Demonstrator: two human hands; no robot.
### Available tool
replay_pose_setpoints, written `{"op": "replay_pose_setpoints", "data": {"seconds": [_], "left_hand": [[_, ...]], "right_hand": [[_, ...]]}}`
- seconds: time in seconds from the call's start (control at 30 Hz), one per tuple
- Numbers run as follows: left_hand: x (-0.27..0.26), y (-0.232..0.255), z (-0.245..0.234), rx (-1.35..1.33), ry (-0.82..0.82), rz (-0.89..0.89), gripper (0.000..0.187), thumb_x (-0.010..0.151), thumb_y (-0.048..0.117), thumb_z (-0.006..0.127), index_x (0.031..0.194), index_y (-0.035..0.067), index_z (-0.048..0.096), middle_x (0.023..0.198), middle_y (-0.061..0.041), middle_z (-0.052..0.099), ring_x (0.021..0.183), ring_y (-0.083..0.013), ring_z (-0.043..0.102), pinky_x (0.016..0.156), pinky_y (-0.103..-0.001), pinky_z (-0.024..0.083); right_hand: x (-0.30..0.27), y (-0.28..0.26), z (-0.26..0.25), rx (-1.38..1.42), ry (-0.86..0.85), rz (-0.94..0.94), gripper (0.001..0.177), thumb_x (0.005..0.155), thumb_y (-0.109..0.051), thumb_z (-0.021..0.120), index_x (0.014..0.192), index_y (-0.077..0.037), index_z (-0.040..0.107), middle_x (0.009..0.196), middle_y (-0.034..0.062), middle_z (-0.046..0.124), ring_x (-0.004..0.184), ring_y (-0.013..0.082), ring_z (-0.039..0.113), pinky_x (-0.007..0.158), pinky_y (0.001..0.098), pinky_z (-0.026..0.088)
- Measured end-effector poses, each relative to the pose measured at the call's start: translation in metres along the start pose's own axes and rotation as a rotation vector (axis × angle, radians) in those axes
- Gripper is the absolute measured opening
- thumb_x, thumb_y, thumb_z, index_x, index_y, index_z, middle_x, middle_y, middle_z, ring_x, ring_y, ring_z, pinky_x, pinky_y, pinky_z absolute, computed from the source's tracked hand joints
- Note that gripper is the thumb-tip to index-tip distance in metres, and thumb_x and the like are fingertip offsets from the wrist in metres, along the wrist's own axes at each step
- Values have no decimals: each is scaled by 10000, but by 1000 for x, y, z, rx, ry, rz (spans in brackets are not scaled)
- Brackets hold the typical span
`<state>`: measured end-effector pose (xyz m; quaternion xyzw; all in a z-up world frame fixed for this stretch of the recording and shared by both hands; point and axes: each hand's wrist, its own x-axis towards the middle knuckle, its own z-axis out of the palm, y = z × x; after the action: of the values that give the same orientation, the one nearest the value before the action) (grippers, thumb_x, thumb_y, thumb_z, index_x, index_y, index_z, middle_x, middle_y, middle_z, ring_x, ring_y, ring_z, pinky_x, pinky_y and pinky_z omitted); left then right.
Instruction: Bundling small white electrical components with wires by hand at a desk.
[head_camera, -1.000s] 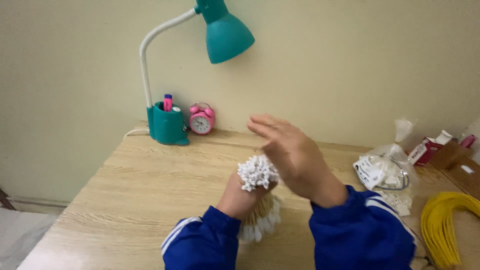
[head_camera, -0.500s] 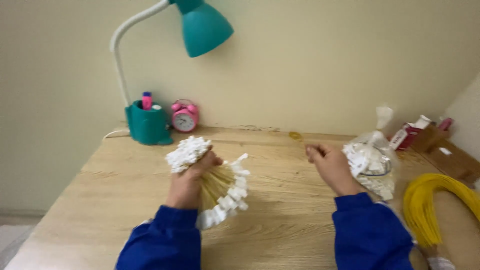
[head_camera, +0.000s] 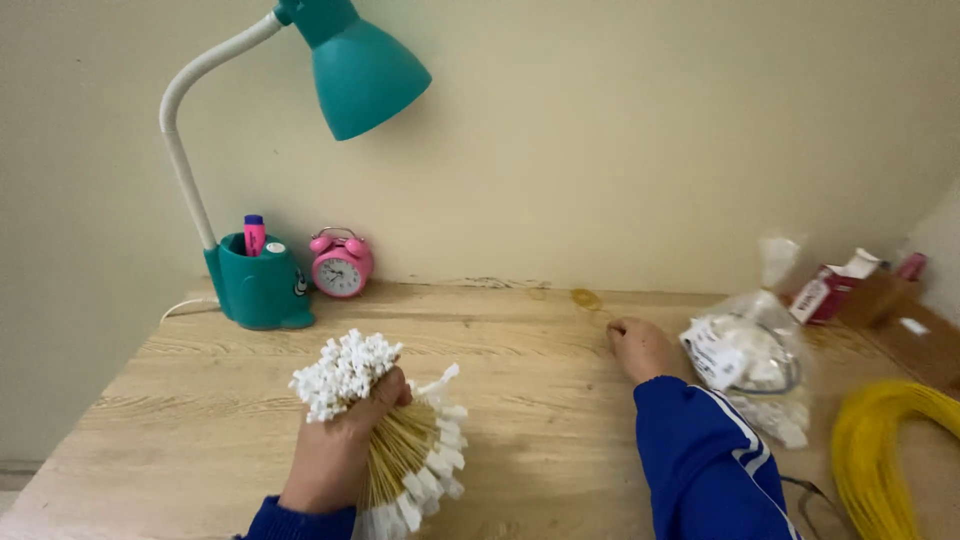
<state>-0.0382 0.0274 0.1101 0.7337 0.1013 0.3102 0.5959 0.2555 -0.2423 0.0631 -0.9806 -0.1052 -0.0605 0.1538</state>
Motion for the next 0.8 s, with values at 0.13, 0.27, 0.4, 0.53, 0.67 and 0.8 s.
{"op": "replay_pose_setpoints", "data": {"seconds": [0.13, 0.27, 0.4, 0.53, 0.67, 0.8], "left_hand": [[7, -19, -2, 269, -59, 154, 304, 922, 224, 503, 669, 118, 634, 739, -36, 634, 781, -185, 609, 770, -340, 436], [9, -22, 0, -39, 24, -31, 226, 842, 200, 643, 662, 63, 654, 692, -49, 645, 703, -181, 608, 692, -343, 460], [10, -34, 1, -123, 70, -154, 182, 836, 170, 661, 718, 32, 672, 732, -97, 681, 734, -222, 656, 724, -377, 499], [9, -19, 2, 9, 68, -178, 234, 799, 188, 690, 625, 33, 677, 705, -71, 668, 728, -188, 642, 737, -348, 480], [7, -19, 3, -97, 52, -105, 221, 816, 179, 680, 641, 45, 664, 692, -66, 659, 715, -201, 639, 715, -356, 479], [6, -19, 2, -147, 36, -58, 200, 829, 196, 675, 696, 47, 675, 699, -73, 681, 716, -202, 654, 708, -359, 499]], "right_hand": [[74, 39, 70, -4, 121, -46, 328, 827, -305, 544, 1076, -262, 754, 1101, 24, 723, 1048, 273, 655, 864, 404, 506], [68, 25, 57, 26, 15, -17, 289, 853, -340, 557, 945, -155, 760, 1011, 116, 712, 964, 311, 657, 800, 435, 494], [66, 20, 58, -112, 1, -82, 359, 966, -287, 405, 864, -48, 653, 940, 125, 619, 839, 304, 630, 650, 440, 484], [71, 28, 70, -153, 77, -86, 363, 932, -278, 387, 868, -44, 656, 970, 141, 620, 830, 351, 642, 634, 491, 494], [55, 13, 56, -97, 80, -90, 328, 942, -223, 394, 939, -38, 664, 1019, 142, 609, 855, 357, 631, 673, 476, 496], [62, -17, 61, 94, 166, -206, 335, 928, -315, 453, 1183, -244, 660, 1150, 117, 627, 1010, 334, 625, 867, 460, 482]]}}
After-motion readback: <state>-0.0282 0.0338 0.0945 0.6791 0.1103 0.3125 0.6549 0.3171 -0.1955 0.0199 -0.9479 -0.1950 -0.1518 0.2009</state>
